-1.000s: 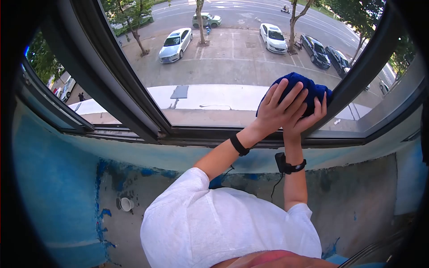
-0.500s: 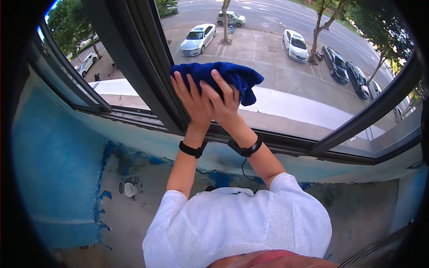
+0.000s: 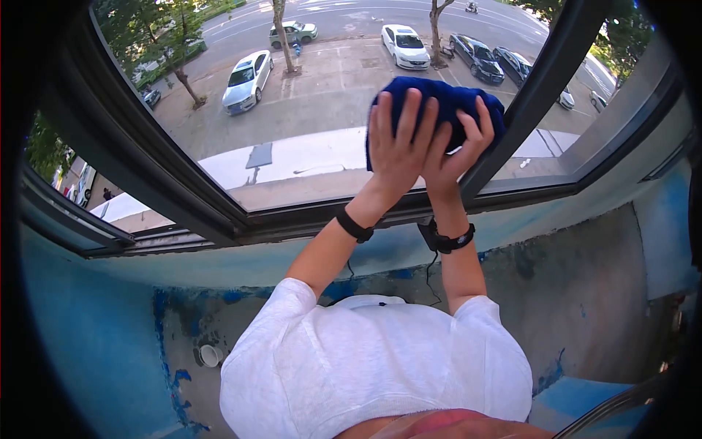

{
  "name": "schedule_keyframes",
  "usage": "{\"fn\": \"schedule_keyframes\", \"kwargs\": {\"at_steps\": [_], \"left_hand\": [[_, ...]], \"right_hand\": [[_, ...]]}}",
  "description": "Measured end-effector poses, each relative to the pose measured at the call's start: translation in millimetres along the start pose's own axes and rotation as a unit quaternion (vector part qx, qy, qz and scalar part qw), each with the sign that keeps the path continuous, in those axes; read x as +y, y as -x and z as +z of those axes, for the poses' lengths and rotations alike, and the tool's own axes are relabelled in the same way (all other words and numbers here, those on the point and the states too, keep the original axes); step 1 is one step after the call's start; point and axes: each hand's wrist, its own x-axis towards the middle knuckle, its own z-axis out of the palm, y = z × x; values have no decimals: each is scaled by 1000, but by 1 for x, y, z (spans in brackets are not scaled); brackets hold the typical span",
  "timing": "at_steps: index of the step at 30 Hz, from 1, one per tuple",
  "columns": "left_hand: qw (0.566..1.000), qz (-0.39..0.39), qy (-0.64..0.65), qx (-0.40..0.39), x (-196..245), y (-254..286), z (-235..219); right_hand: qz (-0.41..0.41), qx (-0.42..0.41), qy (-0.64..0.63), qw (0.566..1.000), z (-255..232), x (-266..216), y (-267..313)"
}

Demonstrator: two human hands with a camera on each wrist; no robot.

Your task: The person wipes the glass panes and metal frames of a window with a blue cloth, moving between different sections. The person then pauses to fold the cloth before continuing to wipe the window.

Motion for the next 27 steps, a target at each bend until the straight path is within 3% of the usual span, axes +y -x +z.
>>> {"fn": "schedule_keyframes", "kwargs": {"at_steps": [3, 6, 11, 12, 14, 16, 17, 20, 21, 23, 27], "left_hand": [[998, 28, 26, -41, 17, 6, 9], [997, 58, 28, -52, -5, 9, -4], [995, 35, -92, -23, -89, 21, -62], [998, 21, -51, -38, -108, 26, -78], [990, 92, -103, 11, -150, 33, -106], [983, 47, -177, 6, -171, 49, -133], [983, 11, -181, 34, -174, 55, -141], [980, -135, -146, 3, -190, 122, -144], [980, -136, -144, 5, -186, 142, -144], [971, -185, -123, -84, -173, 171, -144], [980, -141, -104, -97, -160, 171, -136]], "right_hand": [[20, 2, -12, 1000, -13, 18, 18], [47, 10, -10, 999, 1, -3, 27], [16, 26, -110, 993, 68, -76, 35], [7, 31, -116, 993, 82, -97, 39], [-13, 26, -148, 989, 109, -137, 52], [-36, 4, -168, 985, 127, -173, 72], [-63, -18, -172, 983, 132, -183, 83], [-112, -86, -158, 977, 131, -189, 129], [-107, -109, -151, 977, 125, -186, 145], [-88, -155, -140, 974, 108, -176, 177], [-50, -156, -157, 974, 91, -165, 168]]}}
